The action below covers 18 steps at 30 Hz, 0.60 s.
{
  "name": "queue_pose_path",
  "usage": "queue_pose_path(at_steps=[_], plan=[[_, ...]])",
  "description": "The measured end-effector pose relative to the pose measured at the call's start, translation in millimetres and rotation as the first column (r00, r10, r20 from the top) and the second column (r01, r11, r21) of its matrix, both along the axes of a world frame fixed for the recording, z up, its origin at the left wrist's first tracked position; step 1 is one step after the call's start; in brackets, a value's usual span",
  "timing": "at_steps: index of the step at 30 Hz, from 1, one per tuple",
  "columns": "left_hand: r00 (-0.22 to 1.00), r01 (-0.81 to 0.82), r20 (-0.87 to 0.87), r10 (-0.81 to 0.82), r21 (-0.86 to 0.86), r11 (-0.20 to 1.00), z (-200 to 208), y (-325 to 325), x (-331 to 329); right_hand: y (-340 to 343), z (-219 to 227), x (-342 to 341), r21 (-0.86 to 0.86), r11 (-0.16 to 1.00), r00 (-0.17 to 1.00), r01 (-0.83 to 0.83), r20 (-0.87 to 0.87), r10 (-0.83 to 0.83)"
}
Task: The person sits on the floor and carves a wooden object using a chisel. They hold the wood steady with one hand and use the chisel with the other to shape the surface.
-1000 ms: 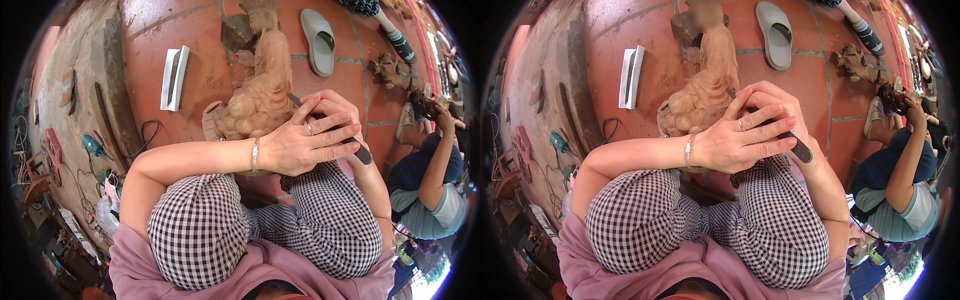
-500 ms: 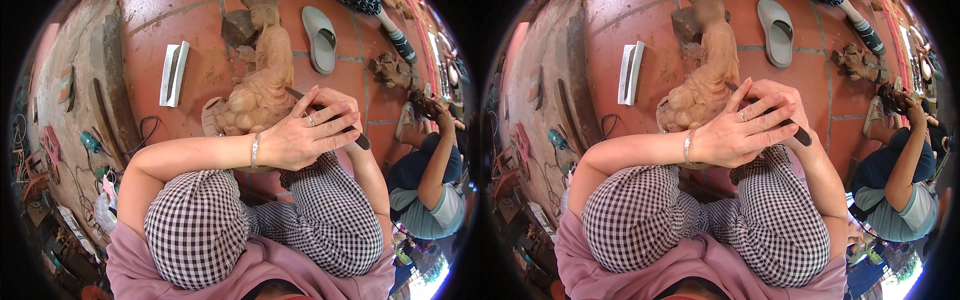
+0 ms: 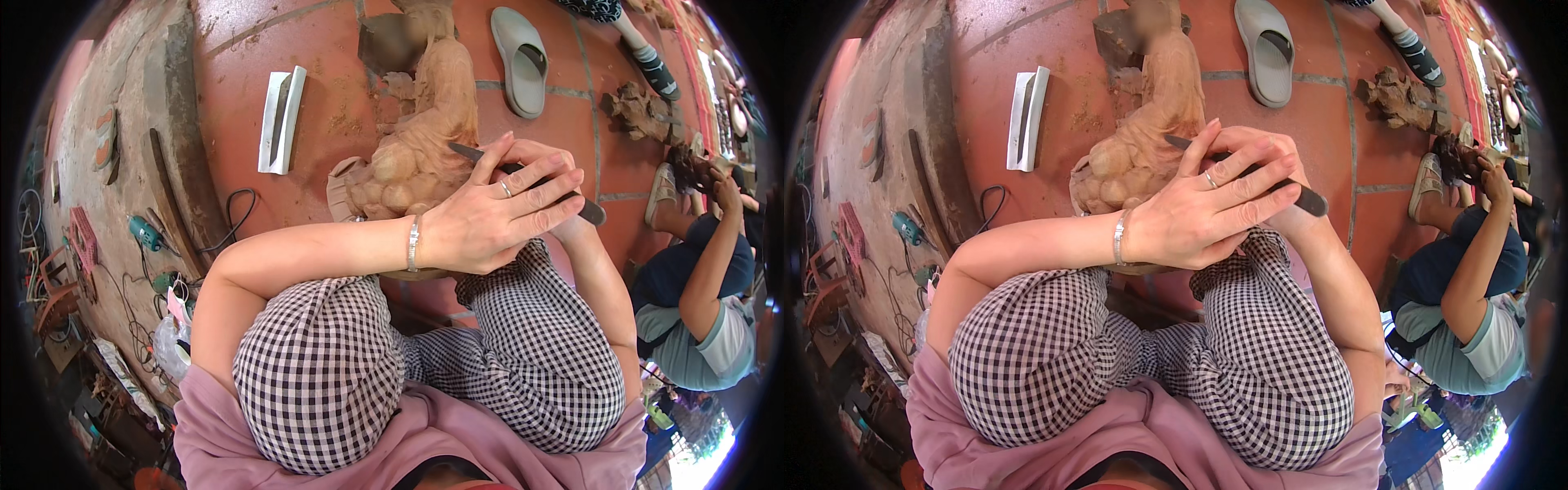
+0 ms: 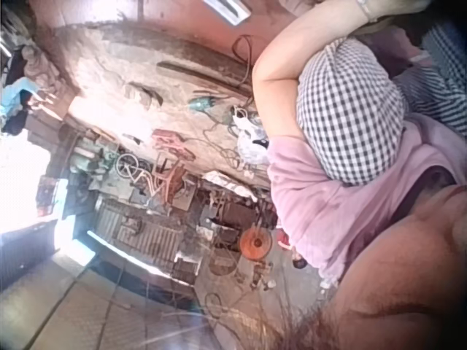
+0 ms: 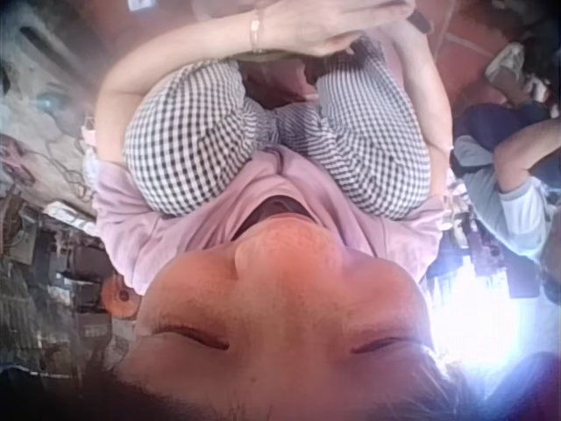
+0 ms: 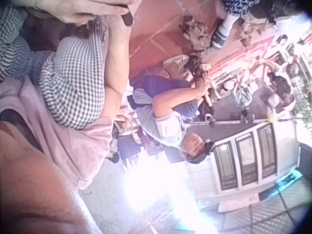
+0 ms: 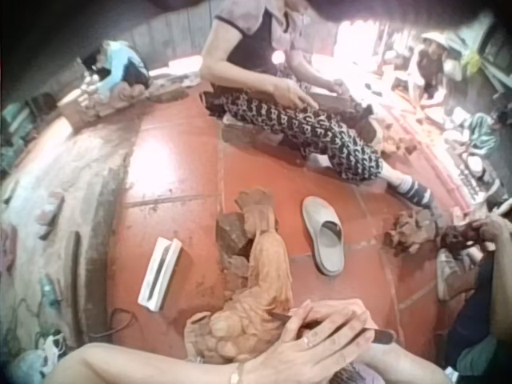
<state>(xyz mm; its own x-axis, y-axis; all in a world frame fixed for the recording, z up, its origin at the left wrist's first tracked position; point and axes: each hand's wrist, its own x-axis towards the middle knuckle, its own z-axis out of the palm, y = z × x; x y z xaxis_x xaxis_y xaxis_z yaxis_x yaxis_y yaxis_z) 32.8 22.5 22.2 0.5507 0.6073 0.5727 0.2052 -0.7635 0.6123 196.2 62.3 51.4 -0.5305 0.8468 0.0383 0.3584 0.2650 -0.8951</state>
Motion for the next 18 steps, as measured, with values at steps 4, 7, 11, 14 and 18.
queue_pose_path(at_steps=[4,7,11,14,18], plan=[[0.999,-0.008,0.049,0.004,0.092,0.996,10,1,-5,-14,7,1,0.049,0.992,0.989,0.120,0.085,-0.124],[0.983,-0.011,0.184,-0.008,0.099,0.995,16,0,-15,-30,10,-8,-0.044,0.990,0.990,0.136,-0.023,-0.137],[0.950,0.046,0.289,-0.116,0.238,0.970,15,12,-35,-31,8,-20,0.356,0.933,0.989,0.049,0.116,-0.096],[0.984,0.042,0.169,-0.056,0.086,0.995,23,8,-56,-28,6,-32,0.557,0.831,0.971,0.003,0.196,-0.135],[0.997,-0.078,0.012,0.077,0.085,0.993,30,9,-73,-28,1,-47,0.543,0.840,0.971,0.001,0.201,-0.131]])
